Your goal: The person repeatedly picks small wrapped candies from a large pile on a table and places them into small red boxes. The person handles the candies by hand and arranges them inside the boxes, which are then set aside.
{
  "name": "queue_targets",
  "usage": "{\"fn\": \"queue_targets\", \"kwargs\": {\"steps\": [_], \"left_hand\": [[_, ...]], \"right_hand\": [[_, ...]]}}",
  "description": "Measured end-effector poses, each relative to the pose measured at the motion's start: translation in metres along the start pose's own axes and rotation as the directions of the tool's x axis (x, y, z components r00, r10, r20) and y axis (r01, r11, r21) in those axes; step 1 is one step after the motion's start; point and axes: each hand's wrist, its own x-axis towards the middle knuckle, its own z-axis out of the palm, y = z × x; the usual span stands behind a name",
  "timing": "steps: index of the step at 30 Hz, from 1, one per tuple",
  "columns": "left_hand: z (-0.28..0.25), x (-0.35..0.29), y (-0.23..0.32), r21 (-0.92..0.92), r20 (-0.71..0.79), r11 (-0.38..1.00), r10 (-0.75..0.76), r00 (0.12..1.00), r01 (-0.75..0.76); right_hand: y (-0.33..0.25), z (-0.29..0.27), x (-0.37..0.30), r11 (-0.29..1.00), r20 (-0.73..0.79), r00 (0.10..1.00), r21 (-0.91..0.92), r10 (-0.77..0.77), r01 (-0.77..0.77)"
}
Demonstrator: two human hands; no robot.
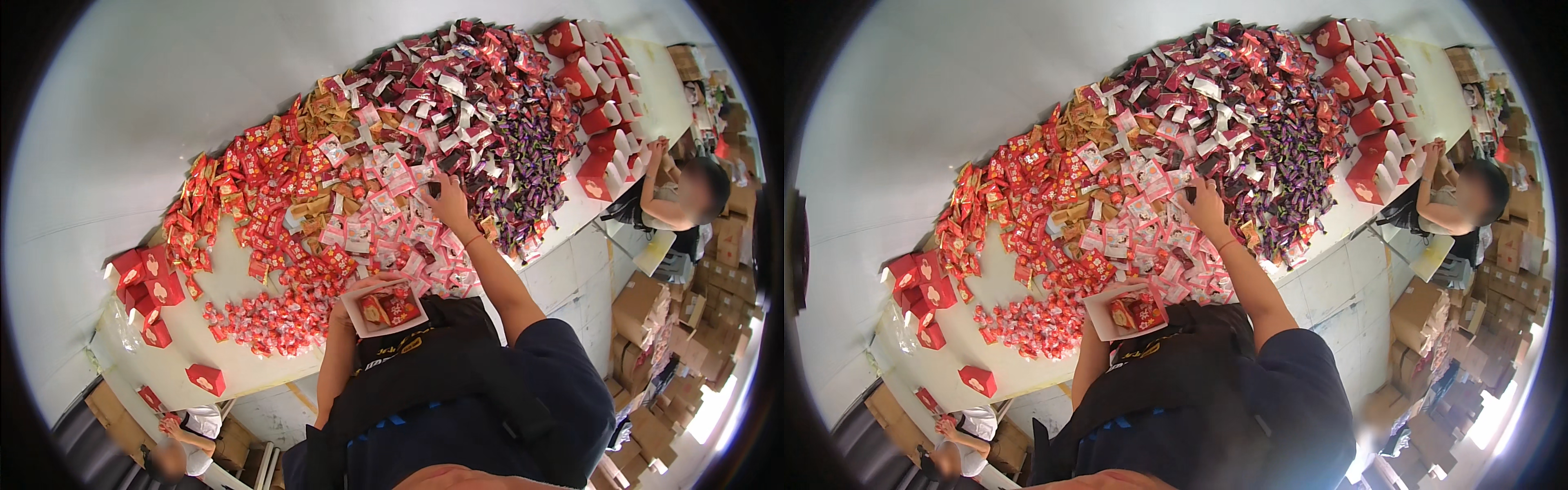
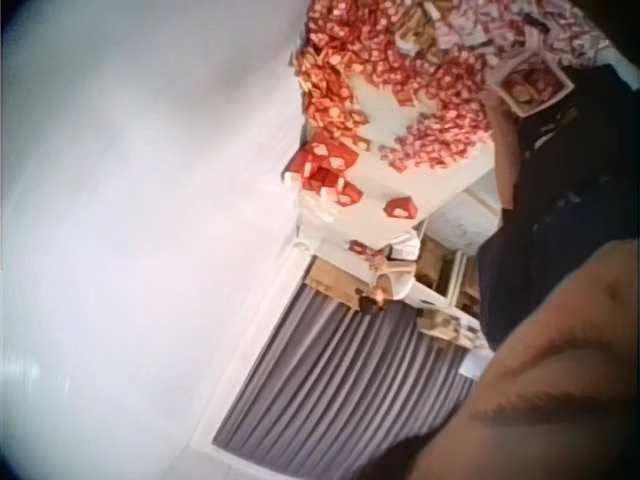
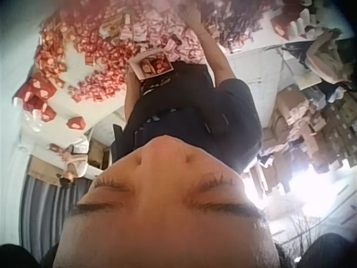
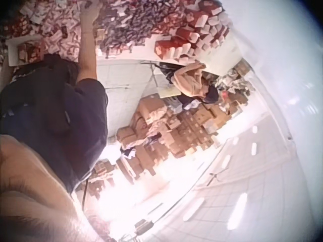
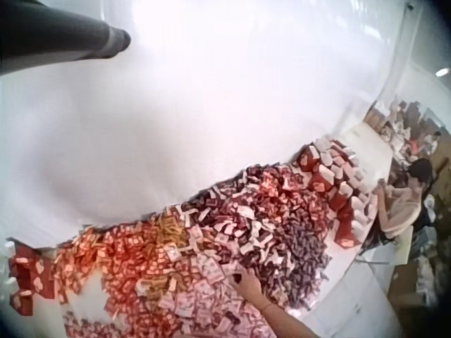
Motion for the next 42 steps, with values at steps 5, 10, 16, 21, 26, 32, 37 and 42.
{"fn": "queue_targets", "kwargs": {"steps": [5, 10, 16, 21, 26, 32, 37, 42], "left_hand": [[0.016, 0.007, 0.018, -0.159, -0.066, 0.984, 0.076, 0.995, -0.085], [-0.017, -0.022, -0.012, -0.384, -0.145, 0.908, -0.235, 0.961, 0.164], [0.004, -0.020, 0.022, -0.352, -0.195, 0.920, -0.253, 0.948, 0.173], [0.023, -0.014, 0.044, -0.149, -0.293, 0.982, -0.153, 0.944, 0.113], [0.043, 0.014, 0.057, -0.057, -0.397, 0.996, -0.088, 0.914, 0.071], [0.032, 0.026, 0.039, 0.201, -0.260, 0.978, -0.001, 0.966, 0.055], [0.024, 0.033, 0.029, 0.133, -0.070, 0.988, -0.075, 0.995, 0.084], [0.049, 0.047, 0.047, 0.051, -0.111, 0.971, -0.225, 0.968, 0.232]], "right_hand": [[0.014, 0.021, 0.014, 0.982, -0.230, 0.973, 0.176, -0.026, 0.068], [-0.085, 0.043, 0.041, 0.950, 0.013, 0.990, 0.284, -0.140, 0.131], [-0.110, 0.119, 0.086, 0.948, 0.207, 0.934, -0.067, -0.292, 0.312], [-0.106, 0.136, 0.106, 0.839, 0.430, 0.837, -0.266, -0.337, 0.475], [-0.088, 0.123, 0.099, 0.906, 0.340, 0.862, -0.061, -0.376, 0.419], [-0.064, 0.061, 0.088, 0.886, 0.306, 0.941, 0.464, -0.143, -0.017], [-0.061, 0.015, 0.098, 0.574, 0.536, 0.844, 0.694, -0.011, -0.434], [-0.057, -0.018, 0.098, 0.374, 0.450, 0.892, 0.836, -0.047, -0.402]]}}
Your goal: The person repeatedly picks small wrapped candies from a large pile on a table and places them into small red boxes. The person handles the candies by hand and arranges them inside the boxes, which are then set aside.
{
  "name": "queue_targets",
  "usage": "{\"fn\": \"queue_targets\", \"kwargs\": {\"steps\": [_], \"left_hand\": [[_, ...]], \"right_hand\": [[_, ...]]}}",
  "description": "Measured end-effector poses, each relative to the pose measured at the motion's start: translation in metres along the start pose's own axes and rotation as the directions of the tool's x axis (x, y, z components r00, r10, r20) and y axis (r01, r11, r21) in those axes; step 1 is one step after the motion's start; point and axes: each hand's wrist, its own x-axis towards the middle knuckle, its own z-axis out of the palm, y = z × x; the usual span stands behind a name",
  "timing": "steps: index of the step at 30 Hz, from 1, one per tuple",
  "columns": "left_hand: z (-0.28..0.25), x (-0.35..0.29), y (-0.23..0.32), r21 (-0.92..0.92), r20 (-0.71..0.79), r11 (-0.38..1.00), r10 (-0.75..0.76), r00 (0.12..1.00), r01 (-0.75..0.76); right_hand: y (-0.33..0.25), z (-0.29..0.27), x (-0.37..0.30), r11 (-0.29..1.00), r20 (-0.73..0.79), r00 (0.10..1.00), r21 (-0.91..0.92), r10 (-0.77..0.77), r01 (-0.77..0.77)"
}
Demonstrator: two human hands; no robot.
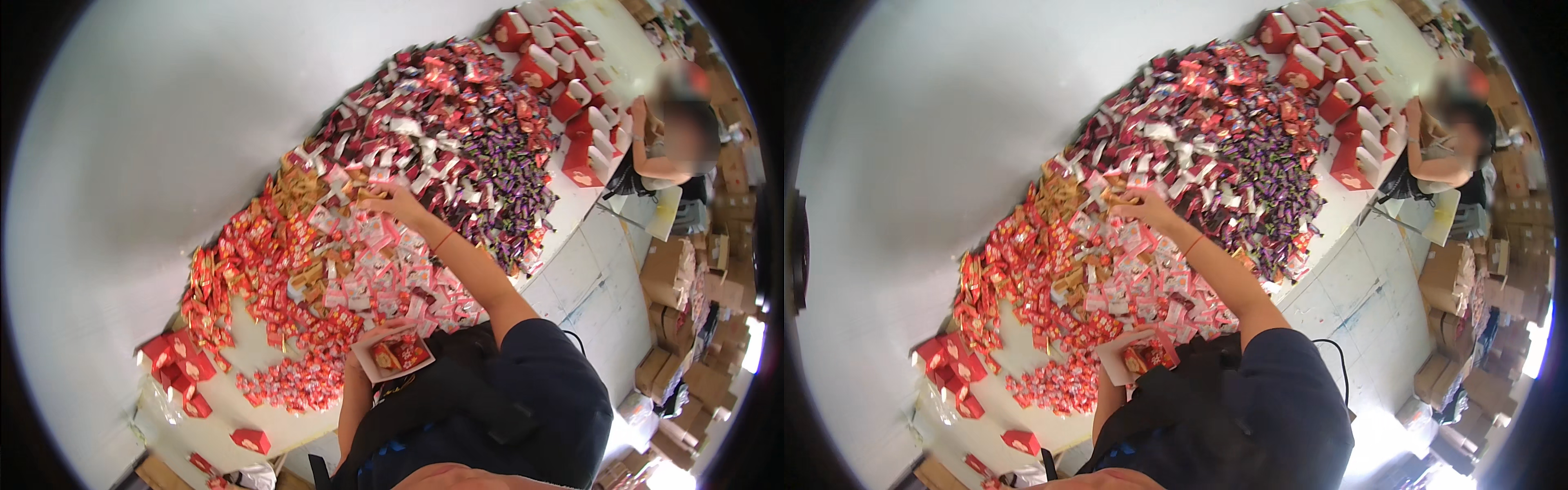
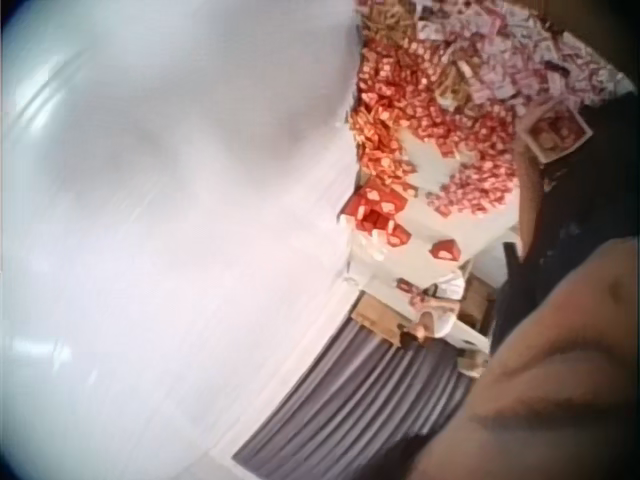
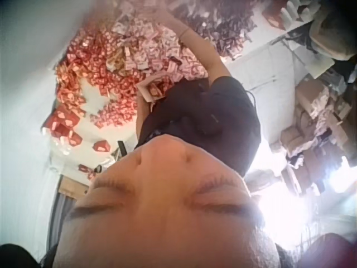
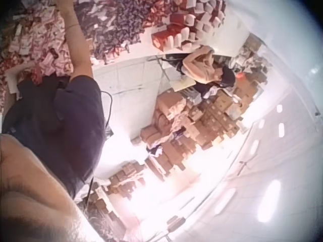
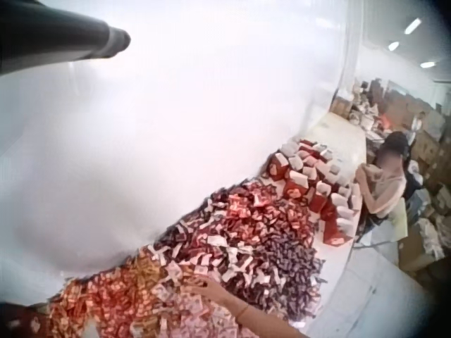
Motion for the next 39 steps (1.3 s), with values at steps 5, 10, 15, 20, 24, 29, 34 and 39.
{"fn": "queue_targets", "kwargs": {"steps": [5, 10, 15, 20, 24, 29, 34, 39], "left_hand": [[0.000, 0.010, -0.012, 0.337, 0.035, 0.941, 0.028, 0.999, -0.038], [0.050, 0.033, 0.008, 0.391, -0.188, 0.920, 0.051, 0.981, 0.027], [0.058, 0.067, -0.004, 0.414, -0.314, 0.901, 0.004, 0.950, 0.133], [0.061, 0.090, -0.009, 0.427, -0.395, 0.881, -0.018, 0.918, 0.202], [0.061, 0.101, -0.009, 0.432, -0.424, 0.870, -0.038, 0.905, 0.239], [0.067, 0.109, -0.009, 0.440, -0.451, 0.858, -0.042, 0.891, 0.264], [0.069, 0.121, -0.006, 0.461, -0.458, 0.846, -0.031, 0.888, 0.268], [0.071, 0.124, -0.006, 0.469, -0.474, 0.839, -0.025, 0.880, 0.276]], "right_hand": [[-0.012, -0.036, -0.007, 0.981, -0.153, 0.986, 0.168, -0.073, 0.098], [-0.052, -0.129, -0.017, 0.916, -0.375, 0.907, 0.264, -0.190, 0.302], [-0.077, -0.279, 0.045, 0.918, -0.598, 0.706, -0.147, -0.379, 0.368], [-0.120, -0.340, 0.084, 0.483, -0.499, 0.704, -0.840, -0.506, -0.248], [-0.102, -0.374, 0.109, -0.073, -0.192, 0.819, -0.959, -0.540, -0.272], [-0.103, -0.380, 0.114, 0.023, -0.317, 0.806, -0.935, -0.499, -0.354], [-0.107, -0.400, 0.118, 0.057, -0.463, 0.799, -0.876, -0.383, -0.479], [-0.100, -0.403, 0.114, 0.163, -0.402, 0.789, -0.914, -0.464, -0.371]]}}
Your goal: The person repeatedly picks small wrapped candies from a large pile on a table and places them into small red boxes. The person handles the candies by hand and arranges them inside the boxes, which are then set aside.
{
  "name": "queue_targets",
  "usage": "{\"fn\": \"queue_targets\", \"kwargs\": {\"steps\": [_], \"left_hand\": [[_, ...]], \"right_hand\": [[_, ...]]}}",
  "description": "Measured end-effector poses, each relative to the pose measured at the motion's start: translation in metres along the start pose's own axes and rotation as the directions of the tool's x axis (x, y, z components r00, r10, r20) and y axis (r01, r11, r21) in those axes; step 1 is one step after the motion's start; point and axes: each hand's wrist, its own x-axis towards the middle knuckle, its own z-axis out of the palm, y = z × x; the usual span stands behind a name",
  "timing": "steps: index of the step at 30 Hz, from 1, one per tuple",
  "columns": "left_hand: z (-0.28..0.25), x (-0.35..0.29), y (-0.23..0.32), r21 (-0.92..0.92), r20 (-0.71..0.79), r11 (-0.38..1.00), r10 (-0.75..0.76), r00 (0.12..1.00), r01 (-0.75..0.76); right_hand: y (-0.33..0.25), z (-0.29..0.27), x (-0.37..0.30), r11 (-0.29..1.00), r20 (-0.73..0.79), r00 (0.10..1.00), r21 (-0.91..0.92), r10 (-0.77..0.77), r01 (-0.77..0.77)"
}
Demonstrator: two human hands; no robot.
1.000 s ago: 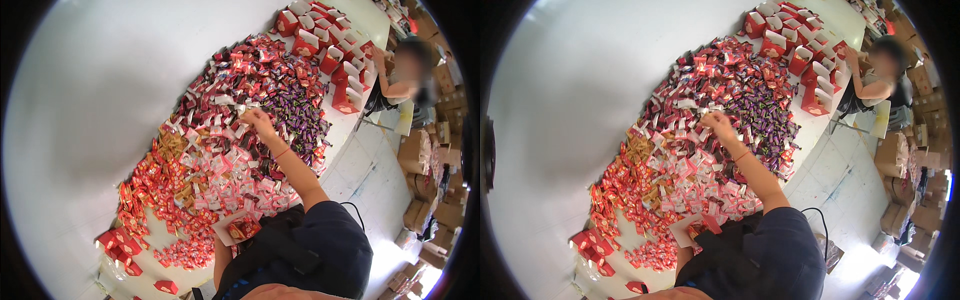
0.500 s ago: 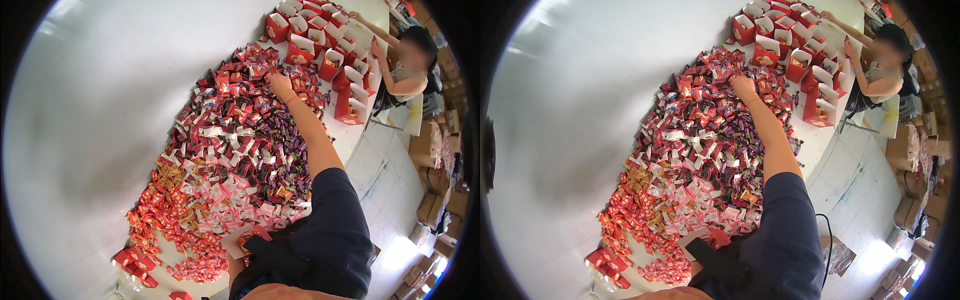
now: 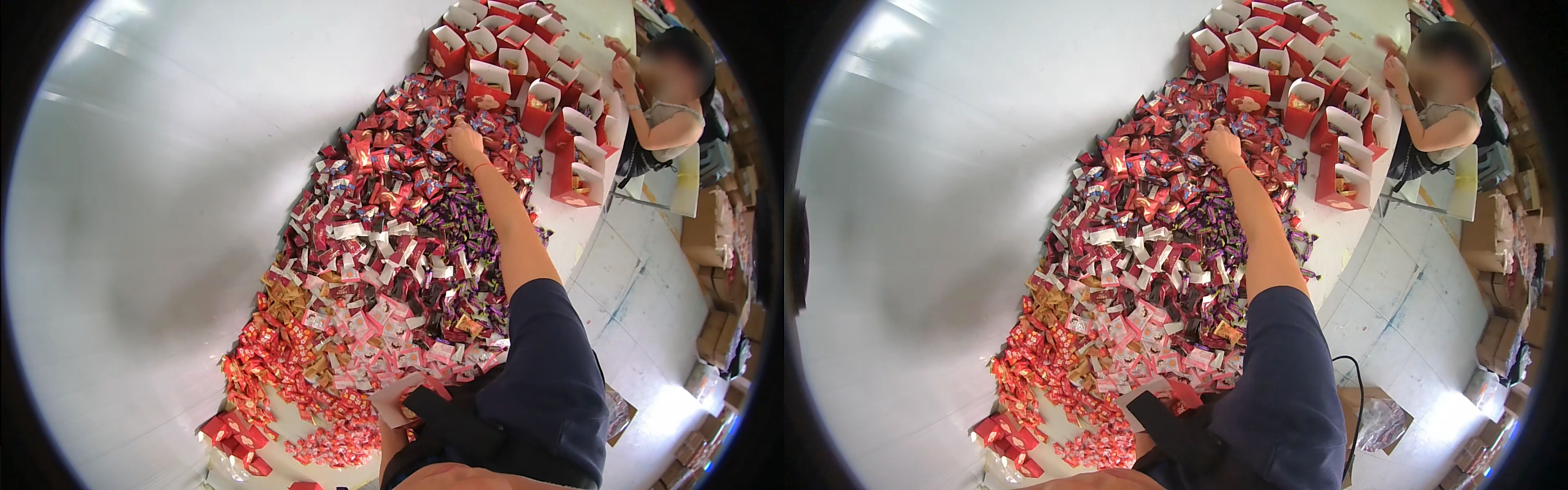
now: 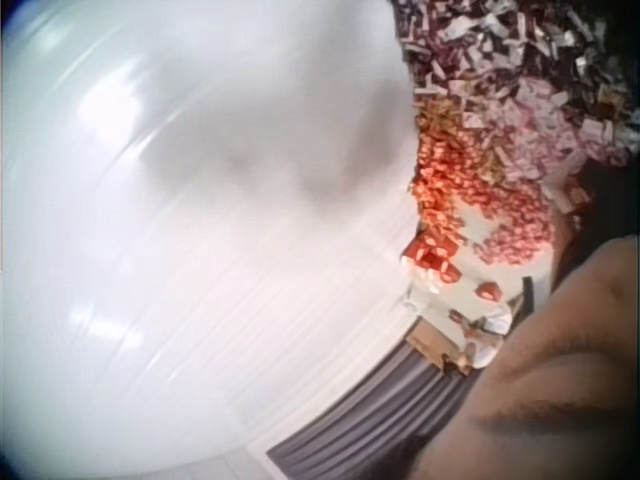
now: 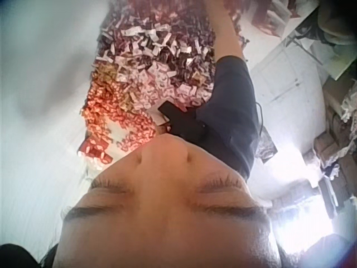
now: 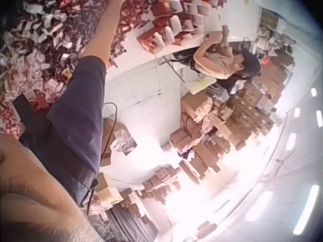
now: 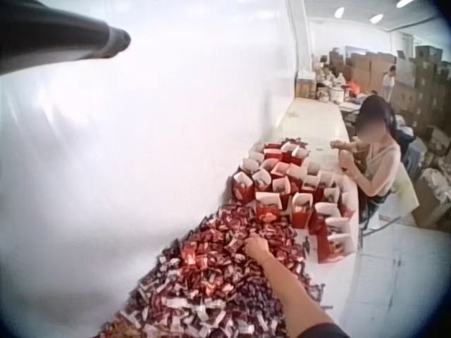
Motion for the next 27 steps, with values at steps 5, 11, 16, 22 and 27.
{"fn": "queue_targets", "kwargs": {"steps": [5, 11, 16, 22, 27], "left_hand": [[0.001, 0.001, 0.002, 0.013, 0.001, 1.000, -0.011, 1.000, 0.010], [0.002, -0.002, -0.003, 0.027, -0.008, 0.999, -0.017, 1.000, 0.017], [0.006, -0.002, 0.001, 0.053, -0.015, 0.998, 0.028, 1.000, -0.027], [0.011, -0.016, 0.018, 0.197, -0.039, 0.952, 0.246, 0.968, -0.234], [0.008, -0.031, 0.052, 0.478, 0.043, 0.727, 0.541, 0.840, -0.493]], "right_hand": [[0.002, 0.012, -0.015, 0.969, 0.139, 0.974, -0.147, -0.181, 0.201], [-0.001, -0.026, -0.040, 0.930, -0.306, 0.949, 0.365, 0.083, 0.037], [0.004, -0.025, -0.130, 0.892, 0.086, 0.989, 0.428, 0.119, -0.144], [-0.018, 0.004, -0.166, 0.961, -0.105, 0.989, 0.265, 0.108, -0.076], [-0.013, -0.017, -0.191, 0.889, -0.045, 0.978, 0.427, 0.204, -0.166]]}}
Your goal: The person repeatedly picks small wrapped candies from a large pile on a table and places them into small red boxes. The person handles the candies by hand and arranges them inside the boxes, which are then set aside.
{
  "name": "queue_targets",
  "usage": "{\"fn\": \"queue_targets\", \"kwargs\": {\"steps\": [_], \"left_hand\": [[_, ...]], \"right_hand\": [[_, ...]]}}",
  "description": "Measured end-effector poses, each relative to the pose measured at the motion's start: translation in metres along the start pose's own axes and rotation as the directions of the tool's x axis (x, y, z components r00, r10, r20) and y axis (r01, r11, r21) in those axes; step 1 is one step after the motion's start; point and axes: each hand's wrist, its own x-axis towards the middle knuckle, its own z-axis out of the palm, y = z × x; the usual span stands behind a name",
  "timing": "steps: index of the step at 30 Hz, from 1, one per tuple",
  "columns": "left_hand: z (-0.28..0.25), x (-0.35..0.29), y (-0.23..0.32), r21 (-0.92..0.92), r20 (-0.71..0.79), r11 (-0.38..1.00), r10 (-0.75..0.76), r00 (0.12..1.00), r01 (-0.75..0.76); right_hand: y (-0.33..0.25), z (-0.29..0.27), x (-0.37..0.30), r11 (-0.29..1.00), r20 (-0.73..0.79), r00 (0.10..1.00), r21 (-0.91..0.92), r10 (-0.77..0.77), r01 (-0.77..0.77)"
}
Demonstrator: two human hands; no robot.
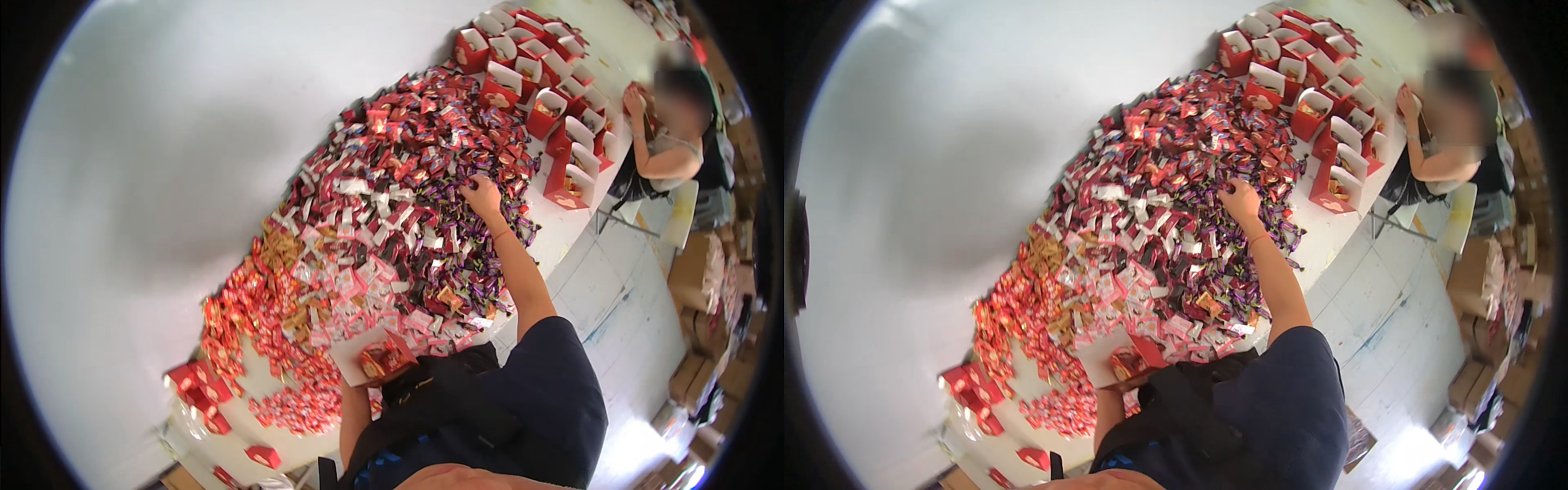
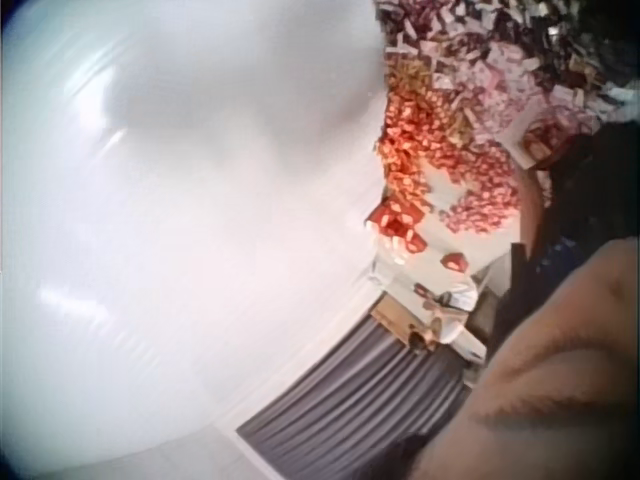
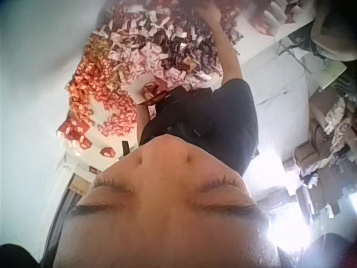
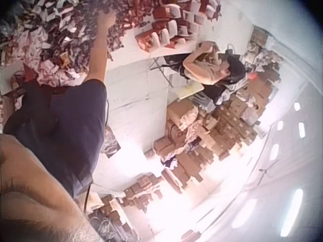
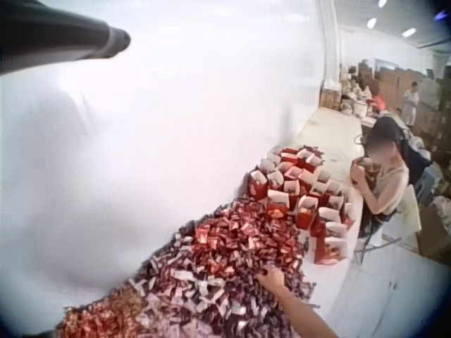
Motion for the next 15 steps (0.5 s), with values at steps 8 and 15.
{"fn": "queue_targets", "kwargs": {"steps": [8, 15], "left_hand": [[-0.010, -0.036, -0.003, -0.133, -0.169, 0.973, 0.167, 0.971, -0.191], [0.024, -0.110, -0.104, -0.921, 0.353, 0.135, -0.116, 0.928, 0.367]], "right_hand": [[-0.054, -0.075, -0.066, 0.888, 0.144, 0.944, 0.406, -0.296, 0.217], [-0.222, -0.166, -0.231, 0.565, 0.144, 0.788, 0.773, -0.599, 0.288]]}}
